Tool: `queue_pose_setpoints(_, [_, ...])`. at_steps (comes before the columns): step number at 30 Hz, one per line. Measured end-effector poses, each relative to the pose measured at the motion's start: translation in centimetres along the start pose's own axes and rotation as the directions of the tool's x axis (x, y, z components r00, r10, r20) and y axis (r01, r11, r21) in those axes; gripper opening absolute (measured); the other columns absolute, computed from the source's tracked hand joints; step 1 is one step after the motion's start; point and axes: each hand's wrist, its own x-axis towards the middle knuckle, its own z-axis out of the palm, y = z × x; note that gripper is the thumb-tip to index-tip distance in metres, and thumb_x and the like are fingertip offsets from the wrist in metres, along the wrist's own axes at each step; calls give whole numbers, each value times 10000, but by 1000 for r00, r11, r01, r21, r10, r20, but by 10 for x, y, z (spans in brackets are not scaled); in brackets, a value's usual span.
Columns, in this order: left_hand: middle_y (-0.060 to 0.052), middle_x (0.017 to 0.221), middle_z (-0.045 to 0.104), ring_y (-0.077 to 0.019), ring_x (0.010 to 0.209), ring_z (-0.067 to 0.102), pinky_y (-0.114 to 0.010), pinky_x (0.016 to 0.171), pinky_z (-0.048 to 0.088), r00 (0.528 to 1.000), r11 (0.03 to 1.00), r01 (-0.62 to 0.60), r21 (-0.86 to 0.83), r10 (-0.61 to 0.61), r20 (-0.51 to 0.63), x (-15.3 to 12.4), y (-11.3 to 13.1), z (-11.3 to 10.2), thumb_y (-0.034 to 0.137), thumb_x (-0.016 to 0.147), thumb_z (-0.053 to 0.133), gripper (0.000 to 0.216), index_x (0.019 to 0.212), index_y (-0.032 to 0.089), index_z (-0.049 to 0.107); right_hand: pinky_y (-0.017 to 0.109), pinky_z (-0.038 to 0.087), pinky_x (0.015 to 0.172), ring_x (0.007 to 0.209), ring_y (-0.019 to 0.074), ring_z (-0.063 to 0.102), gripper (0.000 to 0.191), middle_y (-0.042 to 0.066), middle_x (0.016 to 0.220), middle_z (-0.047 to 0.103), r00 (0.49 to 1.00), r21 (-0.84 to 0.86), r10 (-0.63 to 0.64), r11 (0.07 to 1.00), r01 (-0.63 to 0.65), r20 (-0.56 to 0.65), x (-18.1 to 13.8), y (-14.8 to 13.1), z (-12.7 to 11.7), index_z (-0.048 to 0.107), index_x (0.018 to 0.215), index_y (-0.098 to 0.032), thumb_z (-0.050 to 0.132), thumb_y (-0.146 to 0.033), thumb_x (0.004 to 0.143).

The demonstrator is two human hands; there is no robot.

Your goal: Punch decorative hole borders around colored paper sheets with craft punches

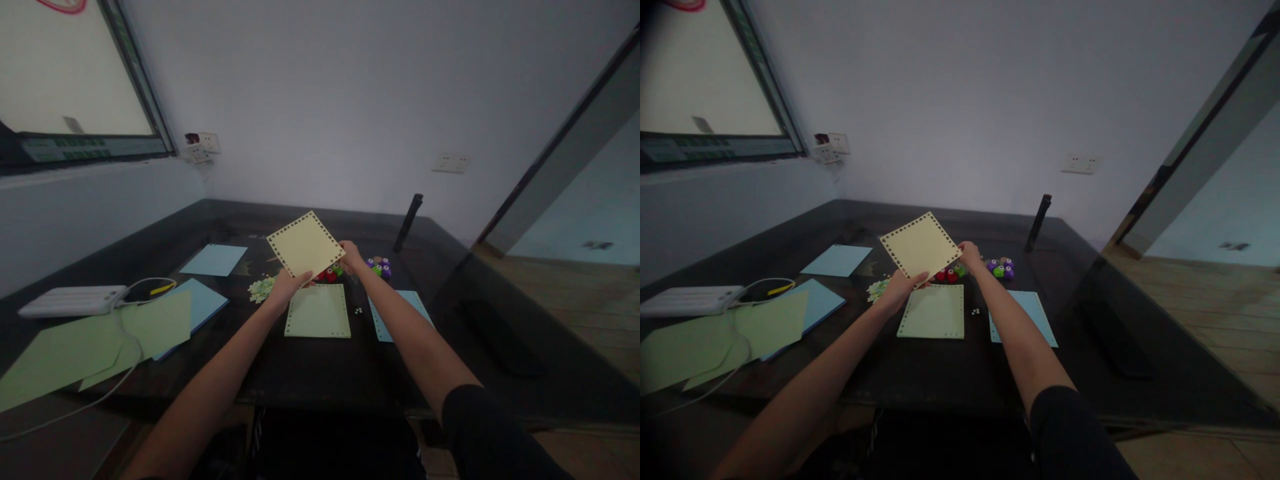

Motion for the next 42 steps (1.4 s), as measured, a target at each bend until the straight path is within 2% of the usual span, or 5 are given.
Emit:
queue_pose_setpoints(4, [-105,946,708,-180,651,657,-318,669,543,1000,998,-11,-64,10,-17,0,-1,3,234,657,706,329,954,108,637,250,498,571,593,122,600,259,44,760,669,1000,202,20,979,-24,22,-29,12,-20,598,1059,-137,537,-252,834])
queue_pose_setpoints(9, [-122,1001,698,-206,728,673,-335,709,552,999,997,-31,-71,32,17,-9,1,13,262,661,706,338,954,107,637,265,523,648,613,102,601,291,20,815,660,988,795,-32,598,-104,153,-108,21,-46,660,941,-191,728,-250,664])
queue_pose_setpoints(13, [-144,1041,684,-226,781,676,-344,709,558,992,997,-22,-68,31,125,-21,-2,27,323,673,702,401,998,99,627,361,496,896,854,171,657,308,65,1053,643,965,903,-39,363,-229,260,-164,18,-62,658,1012,-197,710,-241,712])
queue_pose_setpoints(20, [-127,995,704,-232,751,686,-359,721,562,987,995,-75,64,65,149,-39,-5,49,324,683,696,357,960,104,648,398,482,927,890,223,672,306,68,914,692,964,945,39,187,-267,265,-184,20,-50,659,959,-171,743,-293,691])
queue_pose_setpoints(42, [-85,842,735,-223,786,693,-331,784,543,977,934,-201,296,169,131,-50,5,58,250,731,653,195,871,117,681,377,499,915,805,169,678,261,32,835,703,975,979,188,138,-149,122,-189,5,-33,639,802,-170,786,-272,613])
